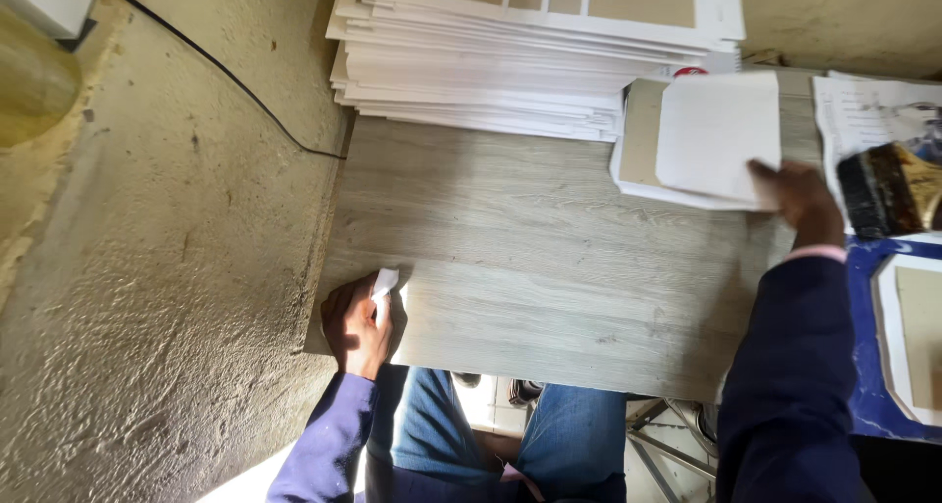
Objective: The person sits at a table and repeatedly wipes the surface of white paper sheets using a small white cloth. They handle the sheets individually, smoothing them out on the table and then stacking them. A second person is visible to the right, working on a separate task.
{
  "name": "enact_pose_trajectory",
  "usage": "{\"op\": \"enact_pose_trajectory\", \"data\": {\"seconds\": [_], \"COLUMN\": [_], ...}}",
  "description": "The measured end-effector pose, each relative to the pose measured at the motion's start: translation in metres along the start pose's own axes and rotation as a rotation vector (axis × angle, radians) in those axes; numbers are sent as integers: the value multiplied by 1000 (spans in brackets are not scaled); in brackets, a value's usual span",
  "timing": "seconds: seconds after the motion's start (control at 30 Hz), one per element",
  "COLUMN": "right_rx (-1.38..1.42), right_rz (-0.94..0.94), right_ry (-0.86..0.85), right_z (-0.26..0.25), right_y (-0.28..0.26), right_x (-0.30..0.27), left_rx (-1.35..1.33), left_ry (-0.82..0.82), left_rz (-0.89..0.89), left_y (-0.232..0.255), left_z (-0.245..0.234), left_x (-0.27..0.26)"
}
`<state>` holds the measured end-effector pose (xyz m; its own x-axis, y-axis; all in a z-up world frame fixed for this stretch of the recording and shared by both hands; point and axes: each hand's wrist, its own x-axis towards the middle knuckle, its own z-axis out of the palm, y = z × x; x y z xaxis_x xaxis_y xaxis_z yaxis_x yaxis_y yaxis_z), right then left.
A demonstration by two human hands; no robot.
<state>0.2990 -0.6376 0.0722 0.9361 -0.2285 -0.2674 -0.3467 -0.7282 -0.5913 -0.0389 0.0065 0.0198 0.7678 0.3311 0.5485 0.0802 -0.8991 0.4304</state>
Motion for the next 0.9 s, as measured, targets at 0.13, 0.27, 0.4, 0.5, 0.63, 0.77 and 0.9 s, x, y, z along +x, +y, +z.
{"op": "enact_pose_trajectory", "data": {"seconds": [0.13,0.27,0.4,0.5,0.63,0.77,0.9], "right_rx": [81,108,648,659,688,831,845], "right_rz": [81,185,99,123,185,100,-21], "right_ry": [4,-57,-110,-207,-307,-465,-642], "right_z": [16,21,50,47,61,91,125], "right_y": [29,8,50,45,70,78,81], "right_x": [-93,-248,-332,-382,-403,-416,-413], "left_rx": [-148,-279,246,-74,-19,-788,-1442], "left_ry": [-79,-183,-531,-840,-1233,-1436,-1096], "left_rz": [8,71,182,75,-93,-590,-931], "left_y": [45,112,194,203,160,75,80], "left_z": [5,32,10,-19,-58,7,18], "left_x": [56,121,157,119,-9,-148,-152]}}
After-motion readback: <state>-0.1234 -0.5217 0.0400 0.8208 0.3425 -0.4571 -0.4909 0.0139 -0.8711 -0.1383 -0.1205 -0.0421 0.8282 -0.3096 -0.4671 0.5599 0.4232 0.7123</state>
